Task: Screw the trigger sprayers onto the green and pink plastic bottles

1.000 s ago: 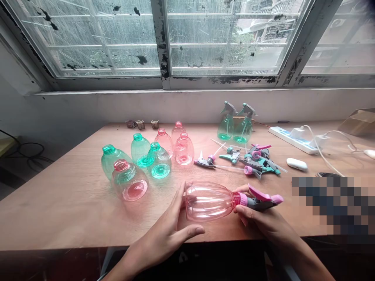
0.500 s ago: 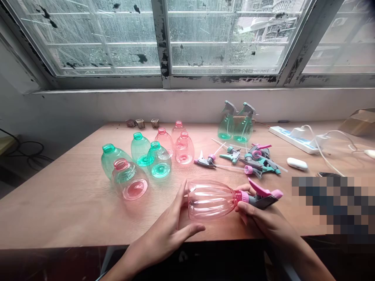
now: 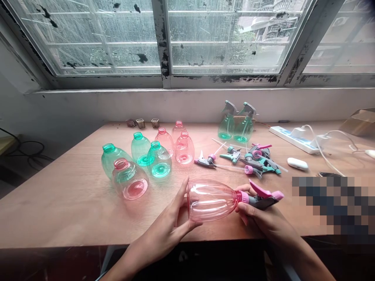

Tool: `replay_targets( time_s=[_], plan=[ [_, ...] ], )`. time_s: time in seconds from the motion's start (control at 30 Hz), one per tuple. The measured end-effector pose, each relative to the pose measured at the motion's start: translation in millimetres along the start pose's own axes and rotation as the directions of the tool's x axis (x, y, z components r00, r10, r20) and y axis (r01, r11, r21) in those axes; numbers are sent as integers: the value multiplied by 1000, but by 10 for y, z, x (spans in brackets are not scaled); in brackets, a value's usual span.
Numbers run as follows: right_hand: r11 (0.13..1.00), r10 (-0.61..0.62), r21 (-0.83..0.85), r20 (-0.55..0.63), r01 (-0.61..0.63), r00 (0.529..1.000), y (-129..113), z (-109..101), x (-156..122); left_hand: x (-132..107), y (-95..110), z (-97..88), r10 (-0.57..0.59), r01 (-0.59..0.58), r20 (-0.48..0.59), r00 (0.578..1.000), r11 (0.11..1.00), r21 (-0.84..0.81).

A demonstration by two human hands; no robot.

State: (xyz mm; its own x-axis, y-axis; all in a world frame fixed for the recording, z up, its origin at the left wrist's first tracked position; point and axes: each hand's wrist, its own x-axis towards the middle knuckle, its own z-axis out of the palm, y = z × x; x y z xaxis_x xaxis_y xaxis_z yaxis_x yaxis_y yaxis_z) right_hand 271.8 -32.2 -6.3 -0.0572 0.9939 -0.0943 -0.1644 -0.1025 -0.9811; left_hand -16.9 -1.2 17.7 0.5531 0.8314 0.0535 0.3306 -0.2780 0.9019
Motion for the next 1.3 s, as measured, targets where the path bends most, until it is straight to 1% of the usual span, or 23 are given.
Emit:
replay_targets(
  time_s=[0.07,0.17,0.27,0.37,0.43,0.57,0.63,0.8,0.97,1.13,1.3],
  plan=[
    [1000,1,23,5,-1,1000,-10,12,-1,-7,7,-6,-25,24,28,999,1000,8],
    [1000,-13,-24,27,13,1000,-12,3,2,-9,36,-20,-54,54,57,997,999,5],
    [997,-19,-69,28,21,999,-6,-14,1,-8,62,-31,-66,67,59,996,998,-7],
    [998,-8,-55,12,8,1000,-3,-17,-4,-12,65,-32,-84,84,50,995,996,15],
    [999,-5,-38,3,5,1000,-4,-10,-5,-15,52,-27,-73,72,40,997,997,24],
    [1000,-14,-14,-8,13,1000,3,0,0,-14,16,-9,6,-7,13,1000,1000,26],
    [1000,-7,5,-11,7,1000,11,-1,2,-10,7,-5,17,-18,13,1000,999,34],
    [999,16,35,1,-16,1000,5,8,-11,-14,24,-24,-32,31,53,998,999,29],
    [999,15,45,4,-15,1000,-21,21,-21,-29,59,-46,-87,86,70,994,996,18],
    [999,13,37,17,-13,1000,31,-23,5,-28,81,-49,-131,130,90,987,991,22],
    [1000,-20,15,31,20,999,54,-35,23,-15,43,-44,-117,114,73,990,993,39]
  ],
)
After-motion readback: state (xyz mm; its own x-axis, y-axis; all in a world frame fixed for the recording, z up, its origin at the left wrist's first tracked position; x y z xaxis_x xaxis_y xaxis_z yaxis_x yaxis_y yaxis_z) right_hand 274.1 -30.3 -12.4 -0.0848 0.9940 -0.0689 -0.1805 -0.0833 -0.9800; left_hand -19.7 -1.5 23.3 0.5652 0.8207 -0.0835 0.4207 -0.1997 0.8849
